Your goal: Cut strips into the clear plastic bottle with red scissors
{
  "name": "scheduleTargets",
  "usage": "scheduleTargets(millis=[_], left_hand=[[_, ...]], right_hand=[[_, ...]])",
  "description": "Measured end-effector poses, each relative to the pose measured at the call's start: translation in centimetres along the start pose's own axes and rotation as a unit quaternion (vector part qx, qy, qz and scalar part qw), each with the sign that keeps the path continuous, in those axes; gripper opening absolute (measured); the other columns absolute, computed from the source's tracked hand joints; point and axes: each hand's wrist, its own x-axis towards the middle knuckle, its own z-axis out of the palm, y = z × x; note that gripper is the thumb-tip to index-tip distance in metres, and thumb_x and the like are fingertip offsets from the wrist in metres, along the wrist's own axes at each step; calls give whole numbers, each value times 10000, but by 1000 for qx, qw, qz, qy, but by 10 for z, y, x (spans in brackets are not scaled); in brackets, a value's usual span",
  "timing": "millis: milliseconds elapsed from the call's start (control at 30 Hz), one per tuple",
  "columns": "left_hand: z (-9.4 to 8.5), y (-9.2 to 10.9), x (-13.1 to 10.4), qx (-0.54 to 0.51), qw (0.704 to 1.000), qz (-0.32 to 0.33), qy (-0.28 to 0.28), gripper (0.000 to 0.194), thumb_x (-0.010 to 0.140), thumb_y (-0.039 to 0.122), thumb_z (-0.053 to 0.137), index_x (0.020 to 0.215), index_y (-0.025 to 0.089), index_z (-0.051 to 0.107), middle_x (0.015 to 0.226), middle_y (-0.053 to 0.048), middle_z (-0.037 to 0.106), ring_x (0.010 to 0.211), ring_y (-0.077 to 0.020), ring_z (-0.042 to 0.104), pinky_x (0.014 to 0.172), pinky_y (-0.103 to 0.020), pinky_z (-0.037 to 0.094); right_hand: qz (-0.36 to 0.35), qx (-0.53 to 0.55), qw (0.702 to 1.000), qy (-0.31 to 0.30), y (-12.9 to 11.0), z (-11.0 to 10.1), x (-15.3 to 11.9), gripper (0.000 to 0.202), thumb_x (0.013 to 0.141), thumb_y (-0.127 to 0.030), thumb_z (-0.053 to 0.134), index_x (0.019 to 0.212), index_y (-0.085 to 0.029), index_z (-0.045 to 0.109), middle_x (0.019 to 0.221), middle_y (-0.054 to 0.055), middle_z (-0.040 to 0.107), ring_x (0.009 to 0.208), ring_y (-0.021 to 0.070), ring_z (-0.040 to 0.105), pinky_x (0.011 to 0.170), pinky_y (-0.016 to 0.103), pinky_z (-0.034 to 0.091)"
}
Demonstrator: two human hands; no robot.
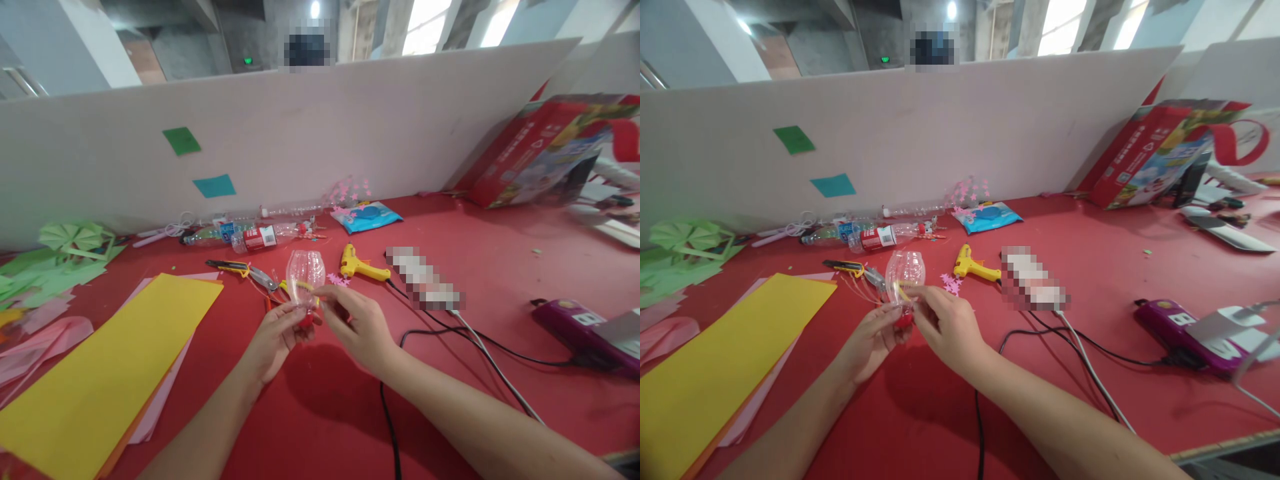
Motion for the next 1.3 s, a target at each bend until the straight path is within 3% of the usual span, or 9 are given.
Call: scheduleTargets(millis=[267, 667, 1000, 1300], left_hand=[[0, -1, 1, 22, 1000, 2, 0, 253, 674, 303, 775, 856, 140, 711, 727, -40, 701, 546, -90, 591, 548, -215, 413], [3, 1, 0, 40, 999, 6, 6, 258, 658, 311, 789, 821, 136, 692, 647, -10, 660, 528, -97, 590, 528, -216, 405], [3, 2, -2, 11, 1000, -9, -20, 189, 722, 298, 734, 797, 128, 697, 675, -38, 679, 522, -90, 578, 515, -211, 385], [2, 0, -2, 24, 999, -14, -19, 184, 735, 293, 722, 811, 128, 689, 705, -50, 689, 530, -95, 575, 525, -222, 384]], right_hand=[[44, -17, 999, -17, -1, 1, 1, 237, 858, -171, 474, 989, -170, 671, 658, 12, 644, 528, 126, 543, 528, 211, 419], [149, 66, 986, -28, 0, 5, 1, 183, 837, -186, 499, 949, -187, 643, 596, -36, 543, 527, 116, 501, 501, 203, 376], [138, 77, 987, -39, -2, 5, 0, 197, 865, -199, 497, 1018, -186, 620, 618, -45, 532, 524, 105, 480, 509, 203, 372], [166, 32, 985, -35, -2, 3, 1, 127, 843, -206, 498, 939, -191, 579, 618, -36, 563, 521, 114, 498, 506, 211, 379]])
